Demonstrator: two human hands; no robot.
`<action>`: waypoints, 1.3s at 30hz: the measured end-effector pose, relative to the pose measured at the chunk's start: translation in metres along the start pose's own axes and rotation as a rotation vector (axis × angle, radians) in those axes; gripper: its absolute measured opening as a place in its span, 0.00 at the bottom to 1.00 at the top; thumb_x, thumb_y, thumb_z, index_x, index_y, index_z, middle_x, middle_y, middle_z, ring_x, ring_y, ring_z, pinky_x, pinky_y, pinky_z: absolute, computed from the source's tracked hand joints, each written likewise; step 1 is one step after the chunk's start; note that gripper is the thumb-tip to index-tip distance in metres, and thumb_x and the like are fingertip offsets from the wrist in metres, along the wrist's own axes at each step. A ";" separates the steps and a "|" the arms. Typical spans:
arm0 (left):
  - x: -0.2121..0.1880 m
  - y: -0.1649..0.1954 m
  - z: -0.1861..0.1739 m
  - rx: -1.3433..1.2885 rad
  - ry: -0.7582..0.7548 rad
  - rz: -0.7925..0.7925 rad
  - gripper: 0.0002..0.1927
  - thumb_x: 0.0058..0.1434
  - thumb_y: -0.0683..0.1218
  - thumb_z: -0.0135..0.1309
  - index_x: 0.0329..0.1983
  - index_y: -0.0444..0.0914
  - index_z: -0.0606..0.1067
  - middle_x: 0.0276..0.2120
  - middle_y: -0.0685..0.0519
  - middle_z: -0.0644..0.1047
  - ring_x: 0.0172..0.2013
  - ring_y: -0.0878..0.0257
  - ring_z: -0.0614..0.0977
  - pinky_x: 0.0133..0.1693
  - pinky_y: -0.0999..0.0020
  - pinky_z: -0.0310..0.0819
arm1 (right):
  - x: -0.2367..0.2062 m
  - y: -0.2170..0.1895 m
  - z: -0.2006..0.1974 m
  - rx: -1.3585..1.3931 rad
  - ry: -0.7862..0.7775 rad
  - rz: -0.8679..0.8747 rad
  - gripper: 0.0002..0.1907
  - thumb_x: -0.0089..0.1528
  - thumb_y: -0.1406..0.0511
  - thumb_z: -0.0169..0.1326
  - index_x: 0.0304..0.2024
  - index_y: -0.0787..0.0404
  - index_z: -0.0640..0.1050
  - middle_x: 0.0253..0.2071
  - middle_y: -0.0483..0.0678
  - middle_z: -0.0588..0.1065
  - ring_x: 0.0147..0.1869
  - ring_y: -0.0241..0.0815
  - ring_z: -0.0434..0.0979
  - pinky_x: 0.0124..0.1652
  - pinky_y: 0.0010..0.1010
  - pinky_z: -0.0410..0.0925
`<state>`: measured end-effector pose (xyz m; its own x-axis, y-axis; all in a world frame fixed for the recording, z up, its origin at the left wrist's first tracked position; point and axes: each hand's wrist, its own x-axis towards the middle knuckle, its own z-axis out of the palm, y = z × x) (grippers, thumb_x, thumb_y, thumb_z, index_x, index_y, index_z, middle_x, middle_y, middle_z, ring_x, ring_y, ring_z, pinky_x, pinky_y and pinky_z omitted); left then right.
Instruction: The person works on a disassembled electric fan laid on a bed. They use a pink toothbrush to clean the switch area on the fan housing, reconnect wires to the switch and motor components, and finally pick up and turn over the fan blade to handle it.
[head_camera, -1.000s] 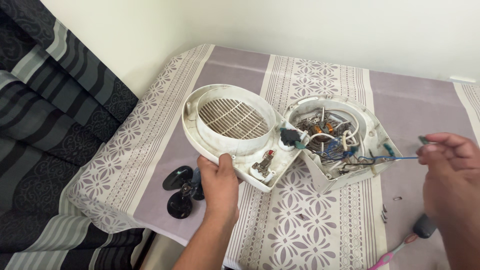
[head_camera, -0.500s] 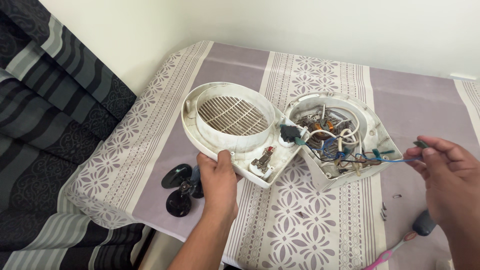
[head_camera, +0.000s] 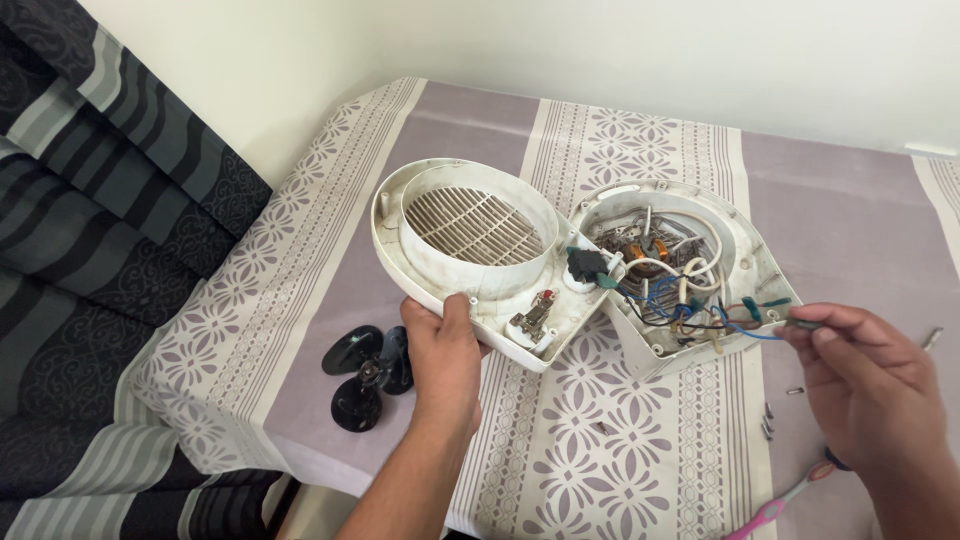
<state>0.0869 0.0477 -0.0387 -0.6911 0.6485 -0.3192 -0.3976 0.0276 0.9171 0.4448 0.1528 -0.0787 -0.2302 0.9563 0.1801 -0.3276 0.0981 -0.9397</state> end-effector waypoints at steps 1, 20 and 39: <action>0.000 0.000 0.001 0.003 0.000 -0.001 0.21 0.64 0.46 0.48 0.56 0.35 0.60 0.46 0.46 0.73 0.42 0.61 0.78 0.39 0.60 0.78 | 0.000 0.001 0.000 0.022 -0.022 0.002 0.14 0.71 0.76 0.42 0.57 0.77 0.73 0.54 0.58 0.76 0.59 0.45 0.77 0.65 0.36 0.68; 0.003 0.015 0.007 0.022 -0.115 0.093 0.17 0.63 0.42 0.48 0.53 0.32 0.61 0.43 0.45 0.74 0.37 0.61 0.79 0.35 0.63 0.79 | 0.018 -0.030 0.065 -0.836 -0.057 -0.088 0.09 0.66 0.72 0.55 0.48 0.66 0.81 0.43 0.45 0.80 0.46 0.30 0.76 0.47 0.21 0.68; 0.003 0.024 0.017 0.428 -0.078 0.275 0.25 0.63 0.50 0.51 0.58 0.31 0.62 0.40 0.41 0.81 0.37 0.57 0.84 0.40 0.64 0.77 | 0.049 -0.022 0.075 -0.938 -0.098 -0.061 0.09 0.66 0.69 0.58 0.48 0.62 0.82 0.38 0.43 0.80 0.40 0.28 0.74 0.40 0.21 0.67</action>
<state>0.0858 0.0630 -0.0140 -0.6815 0.7302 -0.0488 0.0861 0.1462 0.9855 0.3717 0.1771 -0.0276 -0.3268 0.9190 0.2205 0.5196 0.3696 -0.7704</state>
